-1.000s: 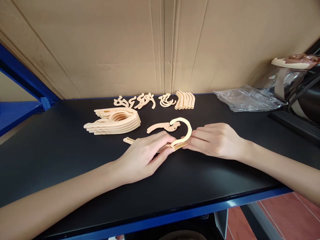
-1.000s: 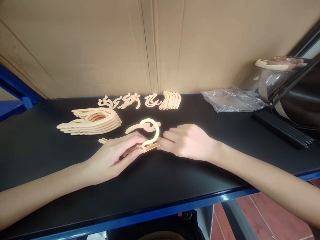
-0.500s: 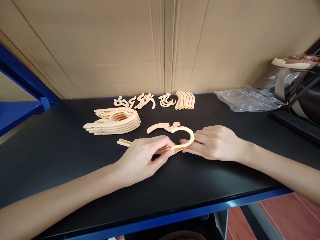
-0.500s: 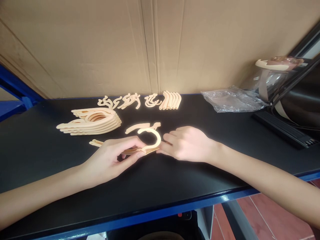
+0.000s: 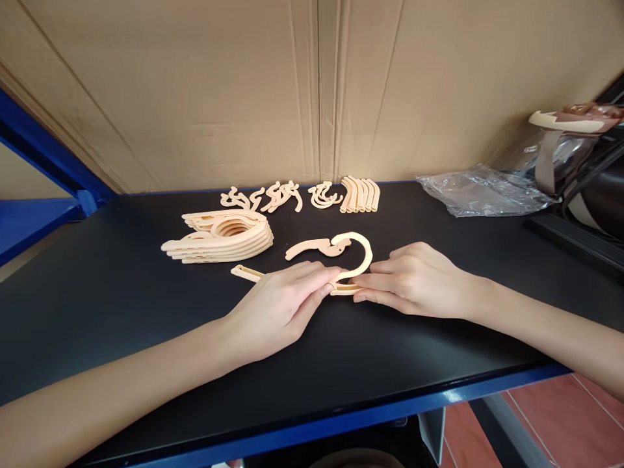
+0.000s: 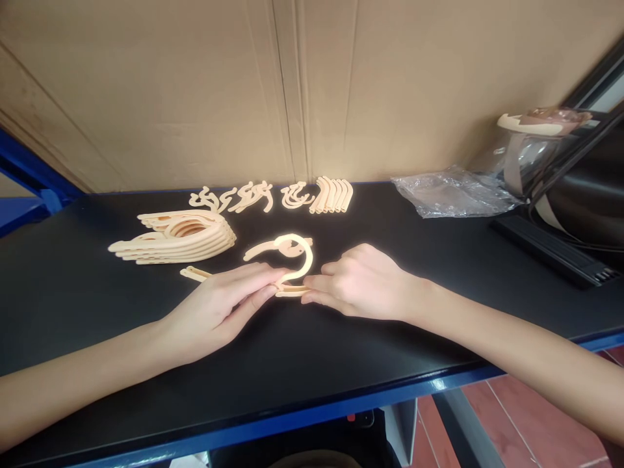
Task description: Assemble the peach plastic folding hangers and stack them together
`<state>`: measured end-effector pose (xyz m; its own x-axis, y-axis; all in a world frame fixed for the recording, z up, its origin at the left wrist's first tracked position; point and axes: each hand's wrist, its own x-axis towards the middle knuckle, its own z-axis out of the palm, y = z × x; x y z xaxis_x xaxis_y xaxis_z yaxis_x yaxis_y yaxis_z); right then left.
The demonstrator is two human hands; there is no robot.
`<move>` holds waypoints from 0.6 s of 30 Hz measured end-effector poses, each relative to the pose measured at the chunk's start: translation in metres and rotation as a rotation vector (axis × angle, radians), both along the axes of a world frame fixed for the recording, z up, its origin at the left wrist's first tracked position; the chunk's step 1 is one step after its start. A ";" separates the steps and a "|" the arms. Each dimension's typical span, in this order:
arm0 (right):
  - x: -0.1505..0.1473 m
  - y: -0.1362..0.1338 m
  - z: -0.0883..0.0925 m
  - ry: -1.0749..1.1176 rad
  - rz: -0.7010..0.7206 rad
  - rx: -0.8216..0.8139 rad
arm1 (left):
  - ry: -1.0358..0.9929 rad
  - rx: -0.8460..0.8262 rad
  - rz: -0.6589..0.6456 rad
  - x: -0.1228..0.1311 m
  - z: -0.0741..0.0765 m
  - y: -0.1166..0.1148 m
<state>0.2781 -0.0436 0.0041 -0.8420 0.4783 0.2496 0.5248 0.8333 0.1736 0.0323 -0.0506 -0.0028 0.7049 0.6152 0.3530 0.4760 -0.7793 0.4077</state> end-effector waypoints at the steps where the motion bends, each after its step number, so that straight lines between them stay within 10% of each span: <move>1: 0.000 0.000 0.000 0.017 -0.009 -0.029 | -0.002 -0.005 -0.003 0.000 -0.001 0.000; 18: 0.000 0.001 0.004 0.131 -0.003 -0.176 | 0.186 0.326 0.102 0.003 -0.008 -0.005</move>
